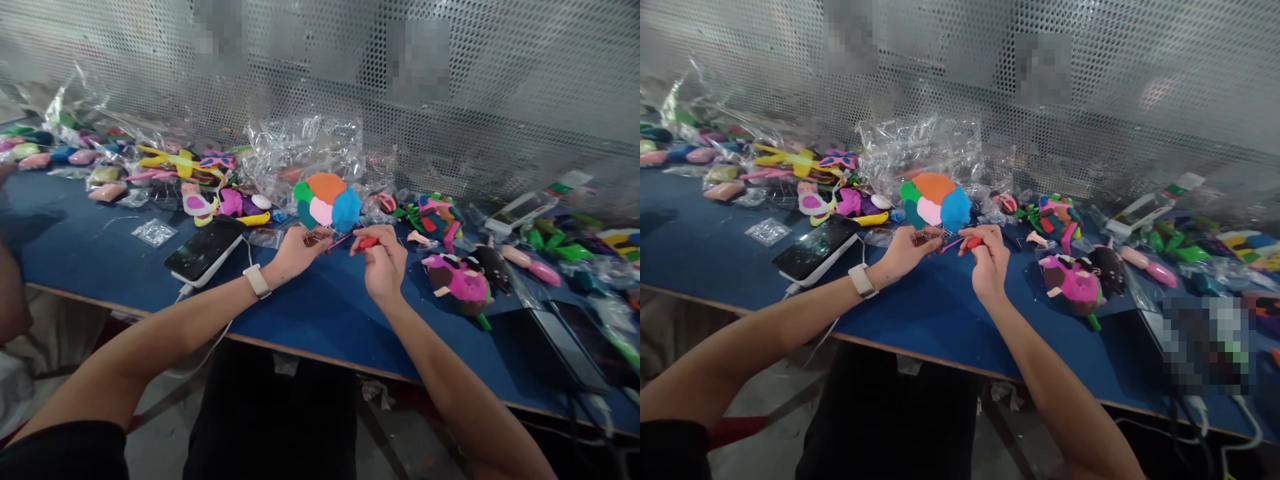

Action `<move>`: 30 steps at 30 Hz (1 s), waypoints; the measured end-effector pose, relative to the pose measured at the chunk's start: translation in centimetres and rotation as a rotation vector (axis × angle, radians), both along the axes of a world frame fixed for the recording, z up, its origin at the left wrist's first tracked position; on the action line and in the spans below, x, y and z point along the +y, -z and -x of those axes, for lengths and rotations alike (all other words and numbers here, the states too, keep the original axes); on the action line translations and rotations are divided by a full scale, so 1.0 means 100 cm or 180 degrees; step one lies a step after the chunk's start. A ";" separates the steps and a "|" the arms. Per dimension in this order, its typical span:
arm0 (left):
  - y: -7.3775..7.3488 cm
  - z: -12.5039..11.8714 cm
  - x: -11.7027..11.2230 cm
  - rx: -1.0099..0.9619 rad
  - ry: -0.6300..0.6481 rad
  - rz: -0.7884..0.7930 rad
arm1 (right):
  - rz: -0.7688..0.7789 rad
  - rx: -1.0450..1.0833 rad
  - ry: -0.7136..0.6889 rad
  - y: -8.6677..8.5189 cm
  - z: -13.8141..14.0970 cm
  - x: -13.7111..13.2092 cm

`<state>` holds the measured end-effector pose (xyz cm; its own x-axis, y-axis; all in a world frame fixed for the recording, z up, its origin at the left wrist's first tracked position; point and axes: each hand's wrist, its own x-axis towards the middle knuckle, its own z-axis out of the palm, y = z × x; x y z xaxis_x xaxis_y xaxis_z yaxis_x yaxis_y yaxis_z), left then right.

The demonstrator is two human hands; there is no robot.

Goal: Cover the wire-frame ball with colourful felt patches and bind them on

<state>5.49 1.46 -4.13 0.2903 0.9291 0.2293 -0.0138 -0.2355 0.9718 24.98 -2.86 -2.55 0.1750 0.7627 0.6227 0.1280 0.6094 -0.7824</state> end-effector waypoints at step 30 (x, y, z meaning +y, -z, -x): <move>0.004 0.001 -0.002 0.0142 0.0029 -0.0134 | 0.0767 -0.0075 -0.0535 -0.006 0.008 -0.006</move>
